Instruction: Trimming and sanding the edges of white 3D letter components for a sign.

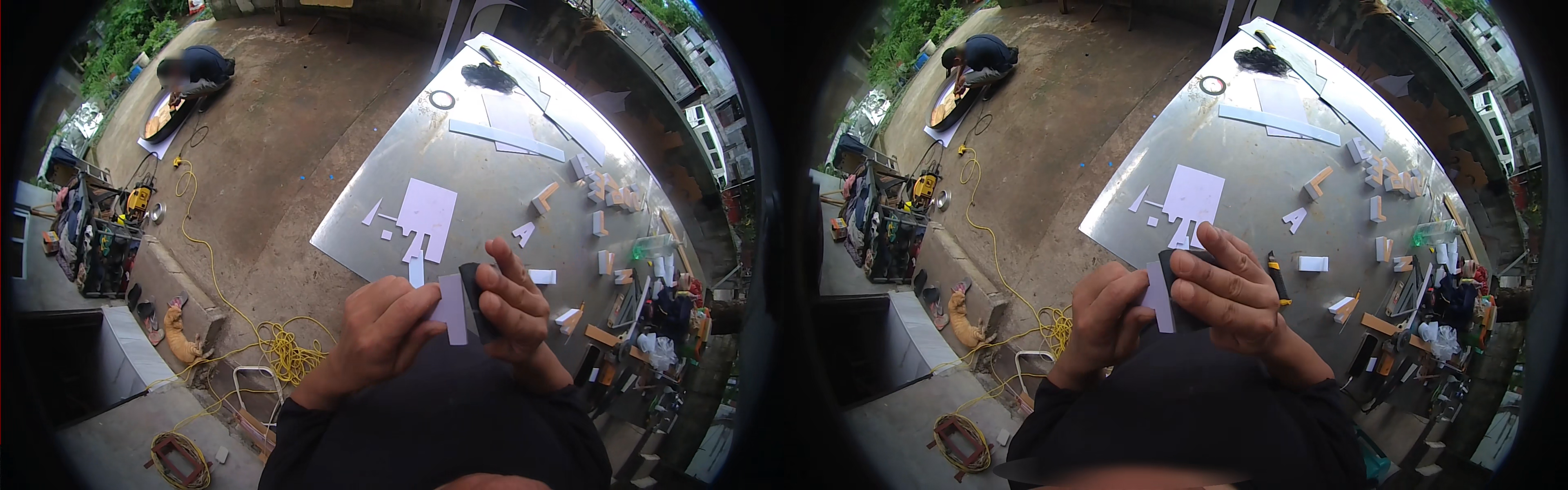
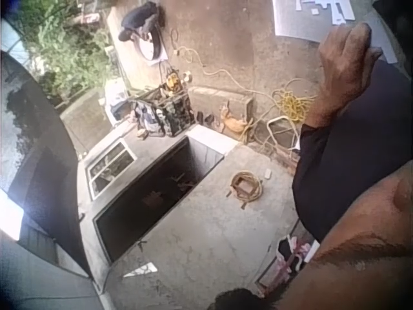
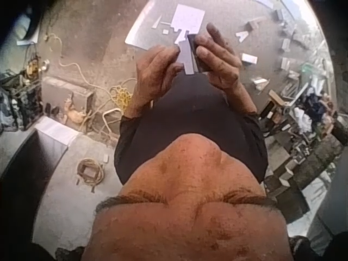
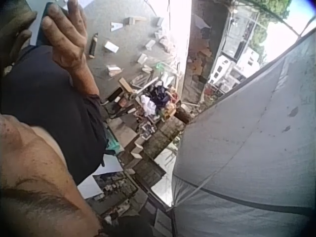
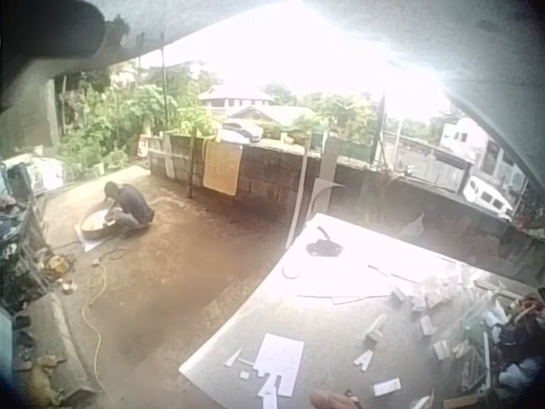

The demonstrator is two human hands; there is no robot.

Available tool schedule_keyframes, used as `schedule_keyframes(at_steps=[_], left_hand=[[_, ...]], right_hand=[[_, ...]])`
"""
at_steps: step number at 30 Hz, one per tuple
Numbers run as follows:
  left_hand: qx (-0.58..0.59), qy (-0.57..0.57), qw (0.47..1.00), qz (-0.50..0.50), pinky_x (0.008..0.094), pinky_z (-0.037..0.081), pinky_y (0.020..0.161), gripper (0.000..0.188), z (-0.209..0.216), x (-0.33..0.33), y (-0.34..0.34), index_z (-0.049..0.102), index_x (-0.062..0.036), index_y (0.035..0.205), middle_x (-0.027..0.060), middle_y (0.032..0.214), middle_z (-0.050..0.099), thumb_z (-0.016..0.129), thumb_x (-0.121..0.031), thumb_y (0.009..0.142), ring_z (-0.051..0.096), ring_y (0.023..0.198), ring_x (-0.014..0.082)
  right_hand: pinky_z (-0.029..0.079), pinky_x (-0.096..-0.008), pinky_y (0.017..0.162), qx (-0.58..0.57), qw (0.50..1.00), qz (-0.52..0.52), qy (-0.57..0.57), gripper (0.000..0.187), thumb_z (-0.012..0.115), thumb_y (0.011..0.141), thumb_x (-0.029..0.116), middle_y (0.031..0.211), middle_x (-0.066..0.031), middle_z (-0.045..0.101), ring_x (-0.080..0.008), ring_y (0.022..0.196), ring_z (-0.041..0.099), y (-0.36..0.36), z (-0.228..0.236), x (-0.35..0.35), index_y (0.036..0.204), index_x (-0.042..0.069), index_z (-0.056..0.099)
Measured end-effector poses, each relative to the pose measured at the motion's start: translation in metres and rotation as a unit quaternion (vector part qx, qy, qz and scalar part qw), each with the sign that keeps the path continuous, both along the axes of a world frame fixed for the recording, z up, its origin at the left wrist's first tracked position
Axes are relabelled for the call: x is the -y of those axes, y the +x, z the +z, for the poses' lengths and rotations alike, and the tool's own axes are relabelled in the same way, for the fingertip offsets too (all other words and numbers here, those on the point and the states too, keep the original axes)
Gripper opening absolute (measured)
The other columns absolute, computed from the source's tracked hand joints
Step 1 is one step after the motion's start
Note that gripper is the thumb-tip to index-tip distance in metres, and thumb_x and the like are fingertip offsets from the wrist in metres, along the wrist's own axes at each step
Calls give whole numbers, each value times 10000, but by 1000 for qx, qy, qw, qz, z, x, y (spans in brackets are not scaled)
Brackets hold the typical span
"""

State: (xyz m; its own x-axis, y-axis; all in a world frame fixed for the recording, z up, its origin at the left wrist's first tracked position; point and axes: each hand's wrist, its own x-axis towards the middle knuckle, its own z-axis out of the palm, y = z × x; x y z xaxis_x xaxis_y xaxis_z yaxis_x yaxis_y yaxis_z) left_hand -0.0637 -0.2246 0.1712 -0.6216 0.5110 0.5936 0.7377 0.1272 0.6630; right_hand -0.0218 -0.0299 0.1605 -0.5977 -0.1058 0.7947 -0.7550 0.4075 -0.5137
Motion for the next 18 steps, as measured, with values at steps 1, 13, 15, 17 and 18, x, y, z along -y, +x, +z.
schedule_keyframes(at_steps=[1,13,15,17,18], left_hand=[[6,21,1000,-7,365,415,526,314,-4,-2,-1,595,28,1062,92,732,526,712,-160,840,525,587,245],[79,66,993,-54,381,425,552,269,-4,1,2,594,40,1056,126,751,535,676,-104,845,542,623,281],[87,61,993,-49,380,426,555,269,-6,2,-2,594,40,1059,124,749,533,672,-107,848,542,625,282],[84,83,992,-52,376,431,568,270,-12,1,-1,594,37,1065,125,759,540,671,-107,849,550,639,284],[84,82,992,-52,376,431,568,270,-10,1,0,594,37,1065,125,759,540,671,-107,849,550,639,284]], right_hand=[[354,-487,1108,13,1000,6,10,316,602,904,111,1310,-98,615,-337,1364,423,3,2,3,1214,127,658],[147,-466,1192,10,991,-79,103,301,580,922,187,1351,12,591,-261,1447,292,-8,-5,6,1198,243,684],[146,-464,1193,10,993,-61,98,304,577,922,186,1357,14,587,-261,1449,286,-2,-2,11,1201,245,682],[141,-464,1196,17,995,-42,90,307,567,927,181,1367,18,578,-257,1457,267,-2,-4,10,1204,249,680],[141,-464,1196,18,995,-42,90,307,567,927,181,1367,18,578,-257,1457,267,-4,-4,8,1204,249,680]])
